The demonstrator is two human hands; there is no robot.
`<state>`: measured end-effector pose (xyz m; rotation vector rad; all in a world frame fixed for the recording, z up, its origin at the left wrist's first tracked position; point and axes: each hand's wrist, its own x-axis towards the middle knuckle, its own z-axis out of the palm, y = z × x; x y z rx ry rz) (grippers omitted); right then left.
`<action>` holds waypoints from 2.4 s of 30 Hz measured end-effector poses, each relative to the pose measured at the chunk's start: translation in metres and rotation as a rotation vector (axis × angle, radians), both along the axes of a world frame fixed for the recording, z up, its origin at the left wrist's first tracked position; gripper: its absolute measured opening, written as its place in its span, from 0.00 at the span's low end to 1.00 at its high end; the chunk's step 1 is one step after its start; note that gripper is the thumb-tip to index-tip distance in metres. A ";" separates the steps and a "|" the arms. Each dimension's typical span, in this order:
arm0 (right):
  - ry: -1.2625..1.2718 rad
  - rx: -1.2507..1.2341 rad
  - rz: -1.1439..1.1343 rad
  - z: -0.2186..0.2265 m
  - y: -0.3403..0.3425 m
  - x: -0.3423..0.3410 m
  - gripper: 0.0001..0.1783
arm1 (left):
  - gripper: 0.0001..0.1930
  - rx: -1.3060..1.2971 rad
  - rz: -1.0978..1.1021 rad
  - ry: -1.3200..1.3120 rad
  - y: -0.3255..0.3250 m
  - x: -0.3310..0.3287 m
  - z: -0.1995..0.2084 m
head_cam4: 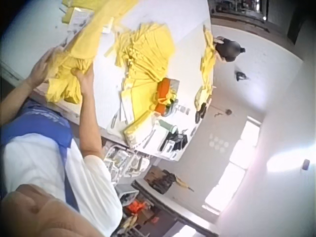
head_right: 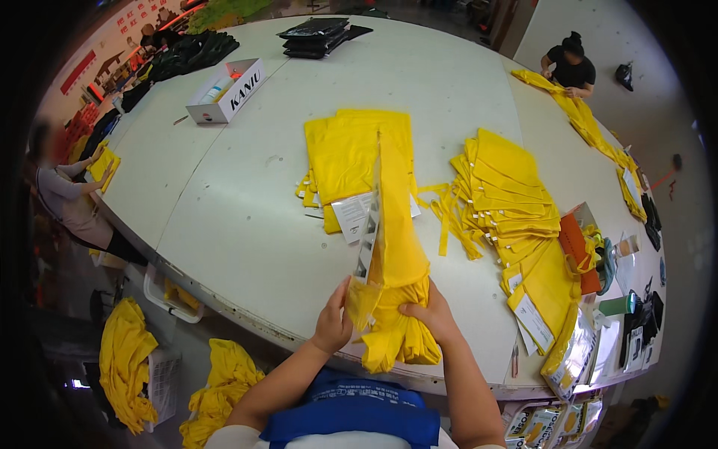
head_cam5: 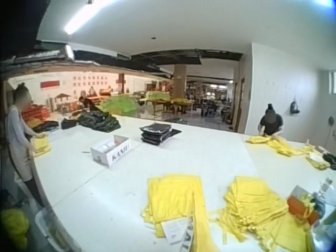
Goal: The person folds yellow raincoats on a table, trims excess fabric with scissors, and places each folded item into a plastic packaging bag. The person stacks the packaged items on the table.
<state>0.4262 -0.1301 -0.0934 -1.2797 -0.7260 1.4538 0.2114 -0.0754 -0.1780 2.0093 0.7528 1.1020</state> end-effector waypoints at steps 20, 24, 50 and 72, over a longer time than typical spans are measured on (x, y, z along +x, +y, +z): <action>0.171 0.119 -0.352 -0.019 0.000 0.000 0.21 | 0.33 -0.430 -0.188 -0.158 -0.043 0.012 0.024; 0.066 0.079 -0.462 -0.044 -0.005 0.003 0.19 | 0.33 -0.486 -0.156 -0.160 -0.058 0.007 0.018; 0.472 0.083 -0.299 -0.006 0.001 -0.042 0.19 | 0.11 -0.248 0.246 -0.045 -0.002 -0.030 0.011; -0.502 0.113 -0.133 -0.025 -0.004 -0.067 0.29 | 0.27 -1.636 -0.297 -0.820 -0.020 -0.039 -0.028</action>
